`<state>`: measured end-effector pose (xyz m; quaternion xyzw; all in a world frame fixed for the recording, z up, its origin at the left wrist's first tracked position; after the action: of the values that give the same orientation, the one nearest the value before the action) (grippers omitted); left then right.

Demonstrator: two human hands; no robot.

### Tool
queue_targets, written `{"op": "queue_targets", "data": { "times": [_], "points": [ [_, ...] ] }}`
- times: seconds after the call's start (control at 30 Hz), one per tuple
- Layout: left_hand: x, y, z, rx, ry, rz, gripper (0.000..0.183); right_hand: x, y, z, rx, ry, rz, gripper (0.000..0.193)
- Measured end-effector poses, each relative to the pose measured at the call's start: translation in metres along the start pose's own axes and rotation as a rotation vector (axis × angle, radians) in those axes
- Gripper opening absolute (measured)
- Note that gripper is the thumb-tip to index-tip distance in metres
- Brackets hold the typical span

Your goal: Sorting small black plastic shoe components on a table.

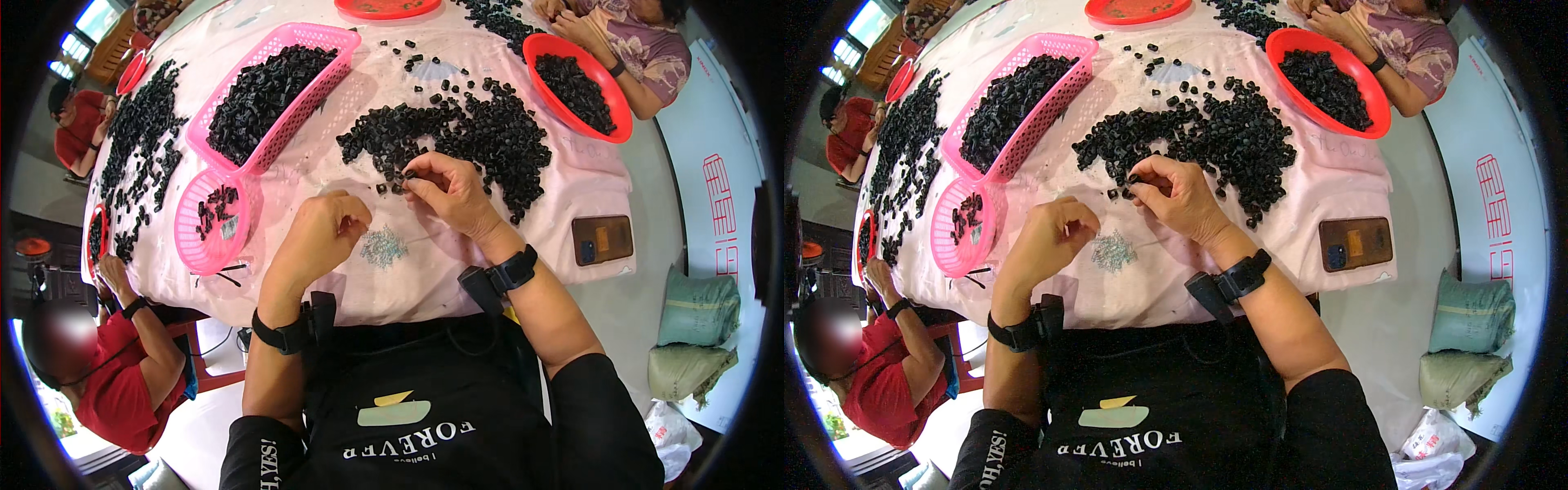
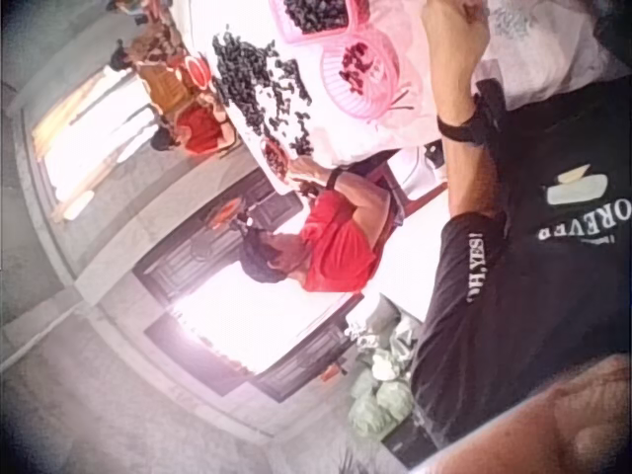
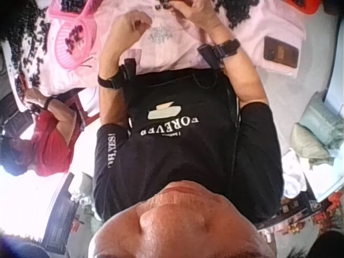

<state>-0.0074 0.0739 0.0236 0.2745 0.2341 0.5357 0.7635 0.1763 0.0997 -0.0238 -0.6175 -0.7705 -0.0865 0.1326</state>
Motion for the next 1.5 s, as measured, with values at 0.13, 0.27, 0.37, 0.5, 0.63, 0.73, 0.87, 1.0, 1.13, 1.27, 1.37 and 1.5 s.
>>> {"op": "queue_targets", "data": {
  "times": [0.13,0.27,0.37,0.5,0.63,0.73,0.87,1.0,1.13,1.27,1.37,1.5],
  "points": [
    [-0.009,-0.009,-0.005,0.059,-0.032,-0.083,0.011,0.001,0.0,-0.008,-0.04,0.016,-0.016,0.012],
    [-0.008,-0.009,-0.006,0.086,-0.074,-0.037,0.013,0.001,-0.002,-0.007,-0.068,-0.005,-0.042,0.014],
    [-0.005,-0.004,-0.007,0.004,-0.02,0.007,0.013,0.001,-0.001,-0.006,-0.04,-0.003,-0.013,0.012],
    [0.0,-0.003,-0.003,-0.008,0.06,0.01,0.012,0.0,-0.002,-0.004,-0.078,-0.01,-0.037,0.013],
    [0.005,0.0,0.007,-0.174,0.043,0.124,0.01,-0.001,-0.005,-0.007,-0.107,-0.011,-0.062,0.015],
    [0.011,0.002,0.016,-0.206,-0.01,0.213,0.011,-0.001,-0.006,-0.002,-0.102,0.016,-0.084,0.017],
    [0.015,0.004,0.03,-0.217,-0.107,0.309,0.012,0.0,-0.007,-0.001,-0.056,0.018,-0.09,0.017],
    [0.02,0.0,0.039,-0.211,-0.143,0.316,0.013,0.0,-0.008,-0.003,-0.005,0.01,-0.088,0.016],
    [0.022,-0.005,0.042,-0.141,-0.136,0.312,0.012,0.0,-0.008,-0.004,-0.031,0.025,-0.098,0.017],
    [0.023,-0.008,0.043,-0.161,-0.108,0.341,0.009,-0.001,-0.007,-0.002,-0.019,0.012,-0.095,0.019],
    [0.022,-0.006,0.045,-0.114,-0.137,0.346,0.008,-0.001,-0.006,-0.003,-0.024,0.005,-0.093,0.019],
    [0.024,-0.008,0.043,-0.094,-0.119,0.297,0.009,-0.001,-0.006,-0.007,-0.049,-0.004,-0.097,0.018]
  ]
}}
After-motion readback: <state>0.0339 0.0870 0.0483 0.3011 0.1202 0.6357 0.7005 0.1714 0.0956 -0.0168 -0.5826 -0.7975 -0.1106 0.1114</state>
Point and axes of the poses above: each hand's wrist, its own x-axis towards the middle knuckle, its own y-axis out of the back of the hand, z = x × y, the point moved 8 cm from there along x, towards the middle knuckle, and after that the axes turned 11 degrees about y, right-handed, at the moved point
